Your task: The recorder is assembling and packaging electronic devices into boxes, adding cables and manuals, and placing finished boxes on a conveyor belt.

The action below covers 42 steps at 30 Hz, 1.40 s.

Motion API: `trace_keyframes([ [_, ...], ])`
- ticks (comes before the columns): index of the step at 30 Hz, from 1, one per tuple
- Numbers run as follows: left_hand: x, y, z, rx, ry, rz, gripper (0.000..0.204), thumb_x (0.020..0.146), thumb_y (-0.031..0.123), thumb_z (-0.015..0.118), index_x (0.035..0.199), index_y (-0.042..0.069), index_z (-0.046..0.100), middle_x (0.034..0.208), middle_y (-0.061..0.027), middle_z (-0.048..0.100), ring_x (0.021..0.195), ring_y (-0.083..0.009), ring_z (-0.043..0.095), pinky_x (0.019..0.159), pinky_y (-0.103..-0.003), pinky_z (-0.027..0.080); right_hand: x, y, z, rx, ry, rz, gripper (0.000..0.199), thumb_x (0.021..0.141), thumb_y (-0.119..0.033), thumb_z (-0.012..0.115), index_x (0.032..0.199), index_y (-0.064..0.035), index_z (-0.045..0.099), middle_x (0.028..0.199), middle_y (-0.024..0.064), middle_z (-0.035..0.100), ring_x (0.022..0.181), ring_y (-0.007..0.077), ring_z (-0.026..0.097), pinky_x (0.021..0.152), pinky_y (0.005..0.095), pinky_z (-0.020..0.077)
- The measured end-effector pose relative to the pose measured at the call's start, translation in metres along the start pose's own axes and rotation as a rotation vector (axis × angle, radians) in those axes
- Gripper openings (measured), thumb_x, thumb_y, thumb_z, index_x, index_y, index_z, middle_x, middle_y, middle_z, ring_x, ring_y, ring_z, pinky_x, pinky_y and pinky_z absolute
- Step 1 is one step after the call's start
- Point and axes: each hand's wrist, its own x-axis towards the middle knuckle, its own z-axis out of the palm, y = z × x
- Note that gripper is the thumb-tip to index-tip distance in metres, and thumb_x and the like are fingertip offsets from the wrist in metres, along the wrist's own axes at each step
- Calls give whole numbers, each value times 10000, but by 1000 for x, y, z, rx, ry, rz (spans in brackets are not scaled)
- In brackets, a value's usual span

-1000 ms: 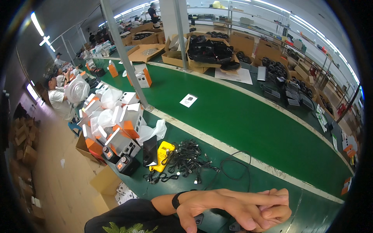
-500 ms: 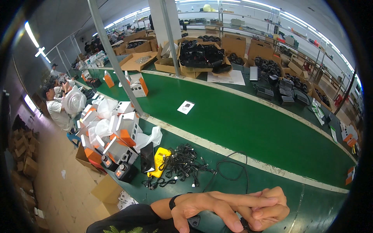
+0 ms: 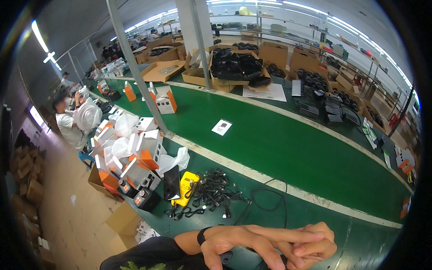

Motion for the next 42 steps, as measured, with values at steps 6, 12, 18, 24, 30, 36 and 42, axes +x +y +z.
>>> trace_keyframes([
  [6, 1, 3, -4, 62, -34, -25, 1011, 827, 720, 836, 1424, -86, 707, 1693, -463, 344, 1579, -609, 371, 1219, -746, 259, -2, 12, -15, -22, -90, -18, 341, 802, -236, 1013, 816, -162, 681, 728, -6, 602, 629, 97, 533, 531, 225, 396],
  [12, 4, 3, -6, 77, -82, 16, 990, 859, 691, 835, 1454, -86, 686, 1708, -452, 329, 1590, -585, 371, 1232, -704, 269, -9, 18, -39, -79, -189, -48, 349, 802, -240, 1011, 810, -161, 672, 727, 2, 601, 625, 100, 536, 523, 232, 403],
  [18, 6, 4, -10, 82, -93, -14, 979, 869, 675, 831, 1446, -102, 683, 1712, -449, 325, 1592, -572, 376, 1237, -689, 274, -13, 17, -45, -28, -176, 67, 450, 837, -366, 993, 841, -155, 595, 784, -9, 524, 721, 107, 474, 592, 251, 341],
  [24, 8, 5, -8, 81, -92, -41, 925, 904, 637, 809, 1438, -109, 685, 1706, -451, 333, 1599, -568, 368, 1251, -691, 259, -26, 43, -33, 57, -13, -147, 341, 807, -228, 999, 834, -143, 670, 764, 32, 582, 633, 103, 501, 506, 249, 355],
  [30, 4, 3, -6, 86, -75, 7, 909, 911, 635, 801, 1423, -108, 694, 1696, -456, 346, 1609, -572, 345, 1253, -710, 244, -7, 7, -32, -109, -194, 81, 516, 843, -441, 981, 852, -162, 547, 803, -40, 473, 782, 103, 429, 655, 254, 299],
  [36, 2, 2, -6, 47, -61, 7, 902, 911, 634, 788, 1408, -114, 701, 1659, -463, 400, 1589, -591, 368, 1247, -723, 239, -7, 4, -3, 12, -30, 54, 329, 810, -221, 995, 834, -135, 678, 802, 53, 589, 649, 104, 494, 541, 248, 341],
  [42, -5, 2, -9, 24, -37, 66, 904, 950, 632, 742, 1669, 132, 521, 1716, -522, 143, 1530, -682, 383, 1190, -747, 356, 2, -7, 6, -9, -30, 121, 358, 832, -306, 1002, 815, -86, 719, 878, 109, 662, 668, 121, 567, 557, 249, 395],
])
